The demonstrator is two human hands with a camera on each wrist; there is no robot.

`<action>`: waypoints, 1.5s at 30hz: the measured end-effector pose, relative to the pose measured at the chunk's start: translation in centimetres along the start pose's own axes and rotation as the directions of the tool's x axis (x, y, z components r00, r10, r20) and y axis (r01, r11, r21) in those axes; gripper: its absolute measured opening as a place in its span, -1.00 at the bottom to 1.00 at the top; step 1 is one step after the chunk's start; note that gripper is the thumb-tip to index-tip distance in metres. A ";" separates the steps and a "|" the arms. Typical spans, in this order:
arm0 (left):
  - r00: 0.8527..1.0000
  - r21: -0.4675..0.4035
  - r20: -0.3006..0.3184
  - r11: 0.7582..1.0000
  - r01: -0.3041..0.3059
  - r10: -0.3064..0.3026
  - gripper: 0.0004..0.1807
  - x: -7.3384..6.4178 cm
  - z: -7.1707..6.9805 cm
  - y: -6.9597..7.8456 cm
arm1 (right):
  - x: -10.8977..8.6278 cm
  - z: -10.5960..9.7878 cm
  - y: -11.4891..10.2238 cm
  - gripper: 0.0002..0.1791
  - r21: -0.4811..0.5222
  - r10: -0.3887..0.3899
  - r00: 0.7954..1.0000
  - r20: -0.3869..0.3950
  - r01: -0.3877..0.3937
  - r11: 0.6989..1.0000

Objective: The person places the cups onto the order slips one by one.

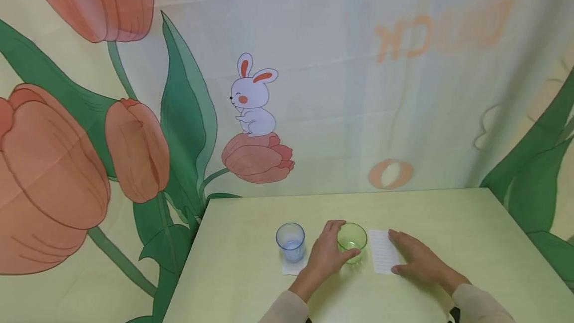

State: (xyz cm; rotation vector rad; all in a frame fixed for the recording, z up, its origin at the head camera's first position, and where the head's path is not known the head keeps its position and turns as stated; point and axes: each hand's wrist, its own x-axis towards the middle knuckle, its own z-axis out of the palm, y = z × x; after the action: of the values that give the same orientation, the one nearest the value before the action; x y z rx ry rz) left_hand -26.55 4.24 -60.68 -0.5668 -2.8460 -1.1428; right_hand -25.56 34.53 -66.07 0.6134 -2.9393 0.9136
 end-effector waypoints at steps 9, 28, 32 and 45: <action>1.000 0.004 0.002 1.000 0.001 -0.001 -0.18 0.2 0.0 0.1 | -0.1 -0.7 -0.2 0.08 0.027 0.051 0.998 0.030 -0.051 0.998; 1.000 -0.042 -0.011 0.999 -0.010 0.009 -0.19 0.0 0.7 -0.5 | -0.8 0.1 0.9 0.07 0.044 0.049 0.997 0.058 -0.052 0.998; 0.999 -0.037 -0.030 0.999 -0.032 0.031 -0.21 0.0 1.0 -0.5 | -0.9 0.4 1.2 0.07 0.052 0.054 0.998 0.044 -0.056 0.997; 0.998 -0.043 -0.018 0.997 -0.059 0.058 -0.10 0.5 0.3 -0.8 | -0.6 0.0 0.9 0.07 0.075 0.051 0.998 0.027 -0.053 0.996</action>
State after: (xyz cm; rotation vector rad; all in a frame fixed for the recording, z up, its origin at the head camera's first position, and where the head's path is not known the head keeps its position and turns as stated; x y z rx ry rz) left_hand -27.25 4.04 -61.40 -0.6356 -2.7774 -1.1971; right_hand -25.36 35.37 -66.62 0.5577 -2.9682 1.0334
